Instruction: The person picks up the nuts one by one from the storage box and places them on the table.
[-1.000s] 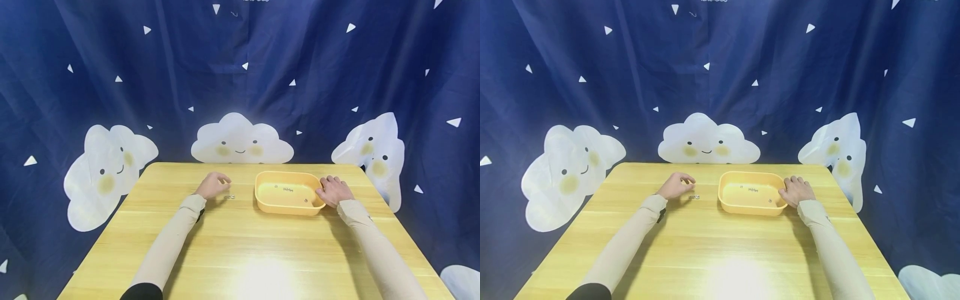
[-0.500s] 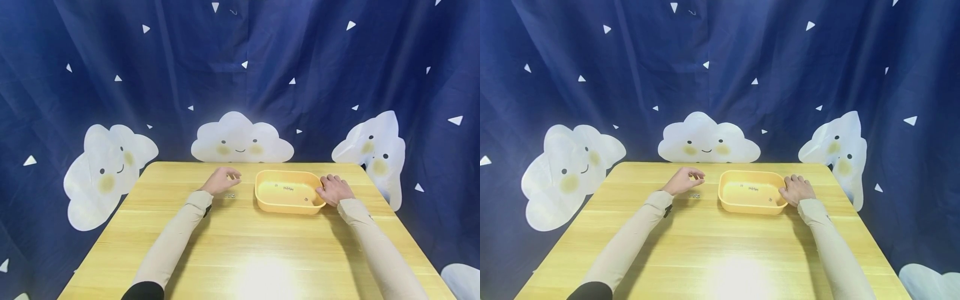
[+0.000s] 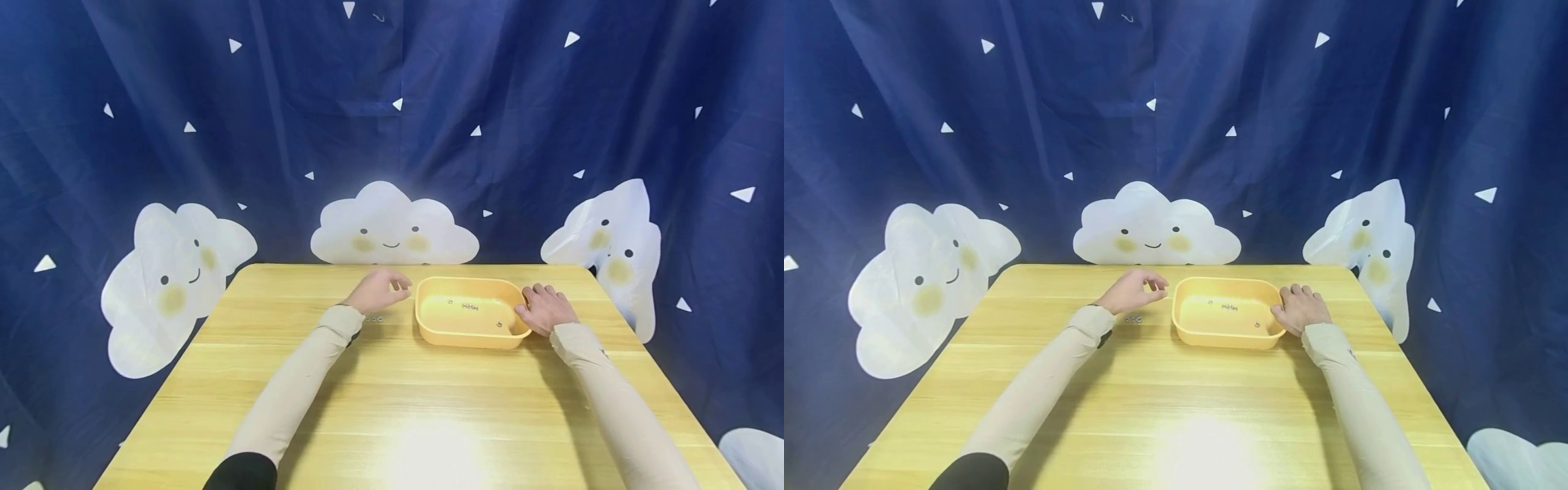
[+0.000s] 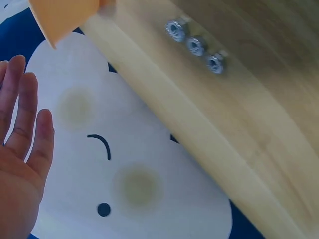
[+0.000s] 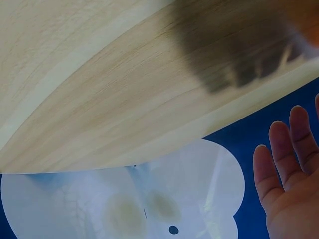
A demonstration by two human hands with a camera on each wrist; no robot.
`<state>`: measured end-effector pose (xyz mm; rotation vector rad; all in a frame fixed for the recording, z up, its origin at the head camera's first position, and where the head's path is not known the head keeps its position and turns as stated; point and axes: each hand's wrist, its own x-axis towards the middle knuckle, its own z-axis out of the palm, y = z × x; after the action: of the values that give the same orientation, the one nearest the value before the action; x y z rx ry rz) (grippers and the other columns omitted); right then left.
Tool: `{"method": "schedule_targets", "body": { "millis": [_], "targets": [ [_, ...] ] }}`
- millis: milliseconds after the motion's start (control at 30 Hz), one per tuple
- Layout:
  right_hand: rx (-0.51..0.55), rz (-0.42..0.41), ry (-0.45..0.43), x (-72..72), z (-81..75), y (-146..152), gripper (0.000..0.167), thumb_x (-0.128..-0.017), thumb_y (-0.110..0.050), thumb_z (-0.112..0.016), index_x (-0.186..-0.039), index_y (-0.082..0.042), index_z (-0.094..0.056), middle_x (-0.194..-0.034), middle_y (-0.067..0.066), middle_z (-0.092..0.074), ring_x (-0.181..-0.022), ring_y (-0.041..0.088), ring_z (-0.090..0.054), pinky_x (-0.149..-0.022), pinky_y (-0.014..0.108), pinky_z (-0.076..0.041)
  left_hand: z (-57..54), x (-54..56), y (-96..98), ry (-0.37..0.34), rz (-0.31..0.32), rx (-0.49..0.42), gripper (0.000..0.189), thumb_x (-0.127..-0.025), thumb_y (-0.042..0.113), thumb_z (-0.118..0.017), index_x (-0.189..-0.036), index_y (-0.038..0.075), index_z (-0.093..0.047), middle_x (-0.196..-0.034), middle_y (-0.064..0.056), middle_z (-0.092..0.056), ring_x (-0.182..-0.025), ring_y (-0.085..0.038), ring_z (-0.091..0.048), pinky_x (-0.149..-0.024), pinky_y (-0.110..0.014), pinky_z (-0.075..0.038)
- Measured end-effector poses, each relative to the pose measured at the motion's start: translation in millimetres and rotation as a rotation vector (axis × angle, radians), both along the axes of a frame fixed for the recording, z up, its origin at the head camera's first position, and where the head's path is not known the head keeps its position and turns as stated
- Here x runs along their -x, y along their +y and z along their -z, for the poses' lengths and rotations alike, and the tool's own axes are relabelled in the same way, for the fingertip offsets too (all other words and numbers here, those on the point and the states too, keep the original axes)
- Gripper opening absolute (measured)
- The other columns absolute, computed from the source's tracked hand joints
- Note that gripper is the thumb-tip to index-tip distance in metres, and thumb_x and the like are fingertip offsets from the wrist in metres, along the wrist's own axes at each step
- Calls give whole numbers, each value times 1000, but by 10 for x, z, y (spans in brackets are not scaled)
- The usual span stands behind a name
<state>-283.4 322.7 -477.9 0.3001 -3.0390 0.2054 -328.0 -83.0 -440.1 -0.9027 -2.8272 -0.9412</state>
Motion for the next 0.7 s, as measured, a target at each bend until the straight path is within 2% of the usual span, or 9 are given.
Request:
{"method": "schedule_targets", "body": {
  "millis": [233,467,700],
  "targets": [
    [-1,-3,14,-18,3,3,47,-98,-34,-45,-127,1,-59,-129,26,-61,-116,49,-55,-92,64,-46,-73,4,192,25,36,81,24,-95,24,-74,-116,12,-77,-110,-1,-79,-95,-16,-71,-86,-31,-57],
    [-4,-11,22,-9,21,14,49,-98,-35,-43,-127,1,-59,-130,27,-60,-117,50,-55,-92,65,-46,-111,29,411,85,123,180,27,-96,26,-71,-118,12,-76,-114,0,-78,-96,-14,-71,-86,-28,-57],
    [-10,-15,32,6,36,7,47,-98,-35,-45,-126,1,-59,-128,27,-61,-116,49,-56,-92,65,-46,-125,12,666,126,226,225,25,-96,25,-71,-114,9,-78,-108,-2,-79,-95,-15,-72,-86,-29,-58]
  ]
}}
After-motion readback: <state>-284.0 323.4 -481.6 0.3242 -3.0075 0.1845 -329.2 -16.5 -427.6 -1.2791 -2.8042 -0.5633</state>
